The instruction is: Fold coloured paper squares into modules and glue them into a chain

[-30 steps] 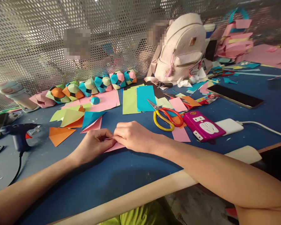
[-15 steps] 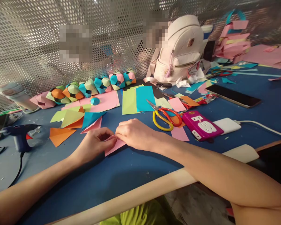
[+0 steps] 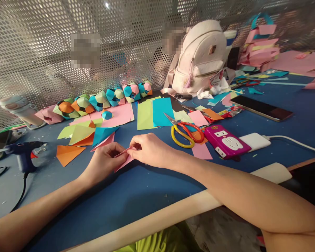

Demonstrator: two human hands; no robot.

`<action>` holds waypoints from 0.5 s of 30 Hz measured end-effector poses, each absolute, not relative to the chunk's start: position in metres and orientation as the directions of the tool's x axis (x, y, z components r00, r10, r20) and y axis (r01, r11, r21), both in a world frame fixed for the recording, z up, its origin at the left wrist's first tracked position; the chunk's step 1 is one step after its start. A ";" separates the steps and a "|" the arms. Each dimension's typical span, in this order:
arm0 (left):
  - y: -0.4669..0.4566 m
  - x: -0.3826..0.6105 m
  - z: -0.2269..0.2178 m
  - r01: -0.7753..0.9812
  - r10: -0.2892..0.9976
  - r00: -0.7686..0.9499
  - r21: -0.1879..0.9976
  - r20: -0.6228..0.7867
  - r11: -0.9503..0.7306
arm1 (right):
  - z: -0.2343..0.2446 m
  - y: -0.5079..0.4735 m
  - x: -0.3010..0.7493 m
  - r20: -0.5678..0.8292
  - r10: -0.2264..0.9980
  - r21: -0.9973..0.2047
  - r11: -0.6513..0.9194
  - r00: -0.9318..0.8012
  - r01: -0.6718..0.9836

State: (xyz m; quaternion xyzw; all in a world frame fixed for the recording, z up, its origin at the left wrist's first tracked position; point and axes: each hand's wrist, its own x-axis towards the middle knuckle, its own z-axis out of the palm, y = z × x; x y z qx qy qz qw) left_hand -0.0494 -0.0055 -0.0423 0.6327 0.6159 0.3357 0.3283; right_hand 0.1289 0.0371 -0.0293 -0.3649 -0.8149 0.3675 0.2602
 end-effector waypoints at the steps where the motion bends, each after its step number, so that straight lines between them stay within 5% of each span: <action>1: -0.006 -0.049 -0.043 0.561 0.999 0.023 0.827 0.022 -0.031 | -0.030 0.037 0.129 0.173 0.783 -0.782 0.478 -0.597 0.400; 8: -0.007 -0.049 -0.043 0.582 0.999 0.042 0.812 0.017 -0.038 | -0.034 0.039 0.129 0.275 0.724 -0.729 0.586 -0.633 0.353; 15: -0.004 -0.048 -0.044 0.512 0.998 -0.050 0.859 0.034 -0.003 | -0.032 0.041 0.126 0.216 0.823 -0.877 0.400 -0.525 0.266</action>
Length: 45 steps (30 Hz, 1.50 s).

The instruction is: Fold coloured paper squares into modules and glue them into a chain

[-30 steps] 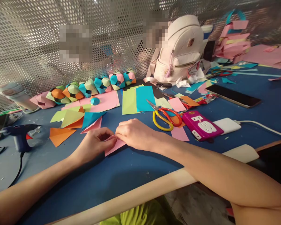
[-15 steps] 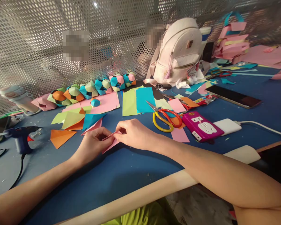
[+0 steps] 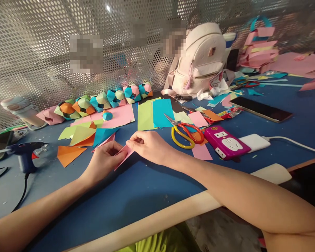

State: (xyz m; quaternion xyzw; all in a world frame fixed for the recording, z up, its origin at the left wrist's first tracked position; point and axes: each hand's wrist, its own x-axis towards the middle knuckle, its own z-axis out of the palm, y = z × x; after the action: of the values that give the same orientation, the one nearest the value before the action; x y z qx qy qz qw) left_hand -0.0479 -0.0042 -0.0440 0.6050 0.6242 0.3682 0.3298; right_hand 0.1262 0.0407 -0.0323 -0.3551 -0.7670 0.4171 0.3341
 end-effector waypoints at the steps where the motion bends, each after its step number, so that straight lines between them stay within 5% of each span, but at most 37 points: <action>1: -0.005 -0.047 -0.044 0.506 0.998 -0.042 0.862 0.035 -0.009 | -0.033 0.040 0.125 0.210 0.828 -0.885 0.386 -0.519 0.258; 9: -0.006 -0.045 -0.042 0.487 1.000 0.019 0.873 -0.006 -0.004 | -0.037 0.037 0.125 0.323 0.780 -0.806 0.523 -0.536 0.276; 15: -0.006 -0.044 -0.044 0.446 1.000 -0.009 0.895 0.013 -0.008 | -0.037 0.036 0.122 0.200 0.805 -0.821 0.449 -0.558 0.353; 33: -0.004 -0.048 -0.037 0.538 0.988 0.154 0.840 -0.013 -0.073 | -0.048 0.042 0.127 0.464 0.555 -0.489 0.810 -0.690 0.323; 41: -0.001 -0.044 -0.046 0.356 0.995 -0.085 0.934 0.051 -0.018 | -0.047 0.034 0.119 0.401 0.763 -0.716 0.606 -0.507 0.347; 45: -0.002 -0.039 -0.052 0.205 0.992 -0.128 0.979 0.019 0.007 | -0.051 0.032 0.118 0.475 0.731 -0.634 0.670 -0.490 0.386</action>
State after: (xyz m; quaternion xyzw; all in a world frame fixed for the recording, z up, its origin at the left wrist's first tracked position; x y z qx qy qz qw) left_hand -0.0387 -0.0021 -0.0517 0.5169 0.5787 0.4787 0.4108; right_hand 0.1177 0.0325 -0.0510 -0.3358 -0.8322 0.2286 0.3774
